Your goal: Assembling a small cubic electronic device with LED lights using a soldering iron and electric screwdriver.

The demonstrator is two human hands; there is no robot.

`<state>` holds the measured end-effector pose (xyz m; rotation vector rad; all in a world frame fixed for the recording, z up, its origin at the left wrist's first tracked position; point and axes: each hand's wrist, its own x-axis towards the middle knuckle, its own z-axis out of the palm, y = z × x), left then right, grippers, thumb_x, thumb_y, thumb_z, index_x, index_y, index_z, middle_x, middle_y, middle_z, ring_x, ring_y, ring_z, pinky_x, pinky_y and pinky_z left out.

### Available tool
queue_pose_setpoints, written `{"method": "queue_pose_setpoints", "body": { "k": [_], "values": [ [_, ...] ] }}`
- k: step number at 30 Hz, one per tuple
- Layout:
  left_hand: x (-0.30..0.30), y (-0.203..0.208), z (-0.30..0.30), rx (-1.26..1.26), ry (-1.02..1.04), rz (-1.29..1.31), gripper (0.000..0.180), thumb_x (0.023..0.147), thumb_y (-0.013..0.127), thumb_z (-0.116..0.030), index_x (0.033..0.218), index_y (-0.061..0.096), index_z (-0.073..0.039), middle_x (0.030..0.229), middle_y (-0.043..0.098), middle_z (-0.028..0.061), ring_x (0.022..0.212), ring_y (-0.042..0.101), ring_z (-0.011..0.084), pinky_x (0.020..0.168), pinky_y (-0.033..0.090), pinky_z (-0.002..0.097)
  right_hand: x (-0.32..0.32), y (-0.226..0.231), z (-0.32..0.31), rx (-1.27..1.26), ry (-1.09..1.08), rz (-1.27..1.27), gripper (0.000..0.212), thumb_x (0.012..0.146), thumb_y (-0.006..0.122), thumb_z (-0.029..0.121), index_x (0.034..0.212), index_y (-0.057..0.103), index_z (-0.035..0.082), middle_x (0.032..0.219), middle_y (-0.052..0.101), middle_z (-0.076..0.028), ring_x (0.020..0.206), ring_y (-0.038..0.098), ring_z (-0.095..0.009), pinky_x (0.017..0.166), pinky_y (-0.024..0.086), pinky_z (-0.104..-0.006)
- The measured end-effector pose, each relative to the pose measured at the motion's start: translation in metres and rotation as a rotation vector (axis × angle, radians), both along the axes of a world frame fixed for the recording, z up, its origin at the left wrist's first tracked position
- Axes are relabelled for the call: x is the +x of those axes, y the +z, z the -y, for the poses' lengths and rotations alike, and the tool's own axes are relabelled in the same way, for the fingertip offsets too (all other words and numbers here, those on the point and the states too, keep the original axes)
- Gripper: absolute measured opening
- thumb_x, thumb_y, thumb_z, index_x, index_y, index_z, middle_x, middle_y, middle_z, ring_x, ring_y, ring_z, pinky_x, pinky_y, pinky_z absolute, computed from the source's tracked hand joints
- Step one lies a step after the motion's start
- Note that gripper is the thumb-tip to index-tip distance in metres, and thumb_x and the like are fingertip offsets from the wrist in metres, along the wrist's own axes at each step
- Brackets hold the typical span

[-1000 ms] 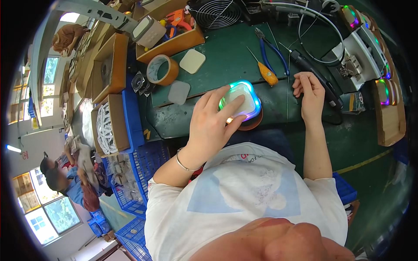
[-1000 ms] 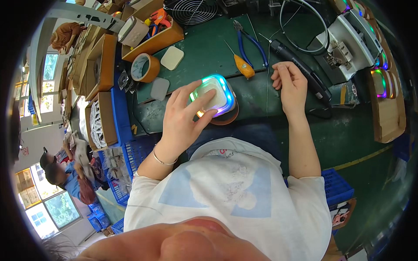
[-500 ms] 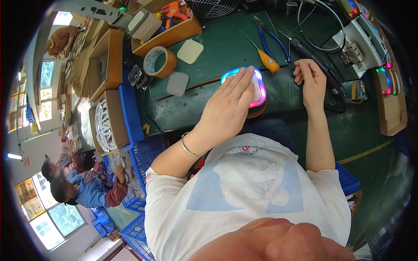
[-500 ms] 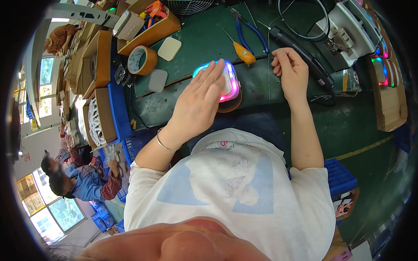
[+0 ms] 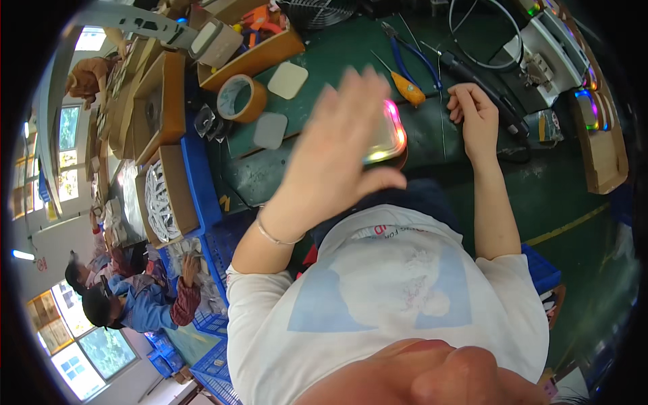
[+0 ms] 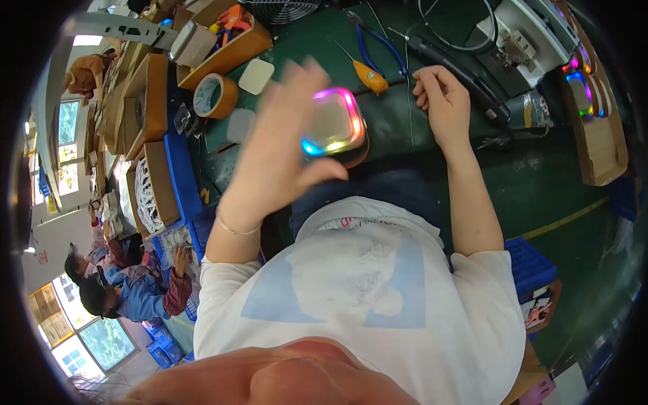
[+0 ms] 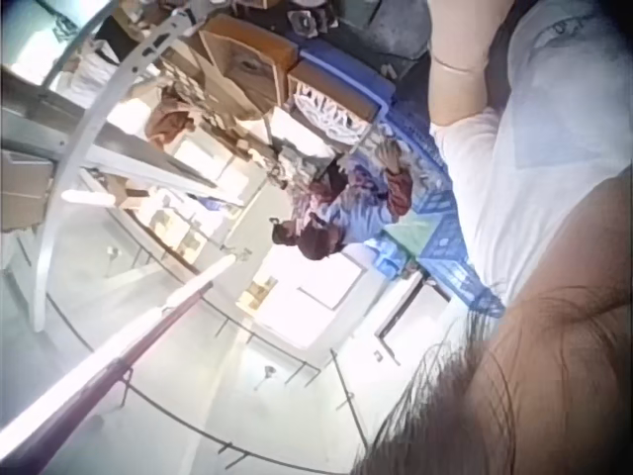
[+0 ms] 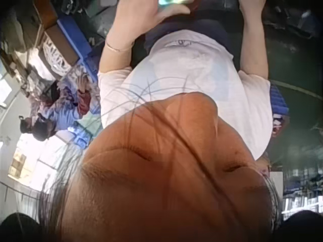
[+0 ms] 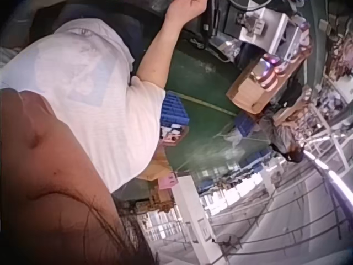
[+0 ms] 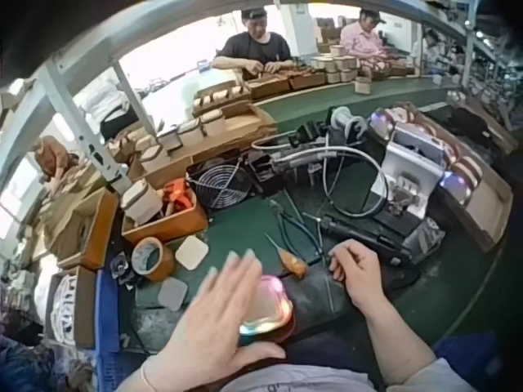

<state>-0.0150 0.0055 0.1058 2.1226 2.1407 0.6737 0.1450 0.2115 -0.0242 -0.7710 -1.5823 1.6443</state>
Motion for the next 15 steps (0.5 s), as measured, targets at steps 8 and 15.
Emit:
{"method": "queue_pose_setpoints", "body": {
  "k": [8, 15],
  "values": [
    [0.023, -0.04, -0.03, -0.074, 0.104, -0.36, 0.095, 0.068, 0.075, -0.058, 0.144, 0.042, -0.009, 0.145, 0.041, 0.0198, 0.133, 0.036, 0.0425, 0.108, 0.027, 0.0611, 0.0, 0.004, 0.003, 0.02, -0.013, -0.008, 0.019, 0.099, 0.053, 0.016, 0.097, 0.066, 0.002, 0.076, 0.059, 0.0, 0.063, 0.05, -0.005, 0.058, 0.038, -0.0184],
    [0.03, -0.056, -0.026, 0.087, 0.331, -0.058, 0.082, 0.065, 0.084, -0.033, 0.135, 0.049, -0.011, 0.127, 0.05, 0.0193, 0.12, 0.047, 0.0345, 0.1, 0.038, 0.0533, 0.006, 0.008, 0.024, 0.132, -0.161, -0.088, 0.017, 0.1, 0.053, 0.014, 0.097, 0.064, 0.001, 0.076, 0.058, -0.001, 0.064, 0.05, -0.005, 0.059, 0.039, -0.0184]
  ]
}}
